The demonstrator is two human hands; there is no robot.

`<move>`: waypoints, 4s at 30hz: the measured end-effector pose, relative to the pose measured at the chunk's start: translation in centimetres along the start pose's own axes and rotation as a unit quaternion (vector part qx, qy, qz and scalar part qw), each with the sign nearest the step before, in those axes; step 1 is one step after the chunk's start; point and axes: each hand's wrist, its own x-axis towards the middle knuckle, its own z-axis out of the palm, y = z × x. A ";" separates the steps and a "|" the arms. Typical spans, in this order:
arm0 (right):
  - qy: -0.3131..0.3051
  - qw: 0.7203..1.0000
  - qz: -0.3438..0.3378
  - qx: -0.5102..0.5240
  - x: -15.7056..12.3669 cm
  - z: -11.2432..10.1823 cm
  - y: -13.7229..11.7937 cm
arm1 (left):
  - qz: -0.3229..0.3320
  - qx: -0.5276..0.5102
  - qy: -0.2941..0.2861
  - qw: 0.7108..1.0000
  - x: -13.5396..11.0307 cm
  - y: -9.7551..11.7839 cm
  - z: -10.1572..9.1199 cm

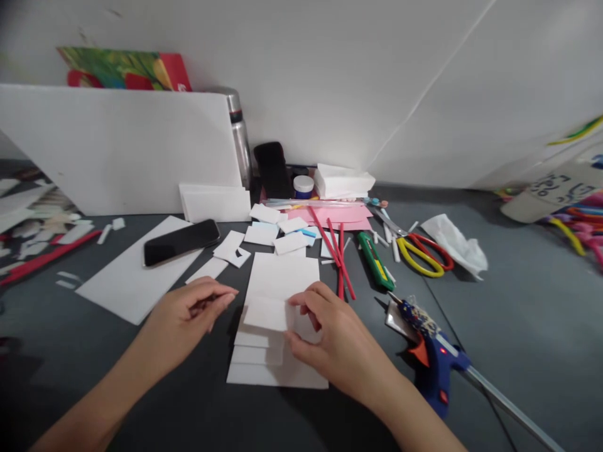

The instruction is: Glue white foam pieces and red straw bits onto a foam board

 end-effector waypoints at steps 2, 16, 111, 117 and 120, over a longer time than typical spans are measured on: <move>-0.005 1.000 0.004 -0.004 0.0 0.3 -0.1 | -0.028 -0.011 -0.025 0.999 0.0 -0.3 0.3; -0.034 0.999 0.022 0.002 0.8 1.1 -0.5 | -0.090 -0.043 -0.074 0.992 0.0 0.2 0.7; -0.079 0.946 0.241 0.202 0.8 2.3 0.5 | -0.110 -0.064 -0.229 0.965 -0.3 0.4 -0.4; -0.073 0.952 0.229 0.190 0.8 2.4 0.7 | -0.094 -0.046 -0.222 0.969 -0.4 0.6 -0.4; -0.071 0.953 0.231 0.182 0.8 2.5 0.8 | -0.088 -0.041 -0.219 0.971 -0.4 0.5 -0.3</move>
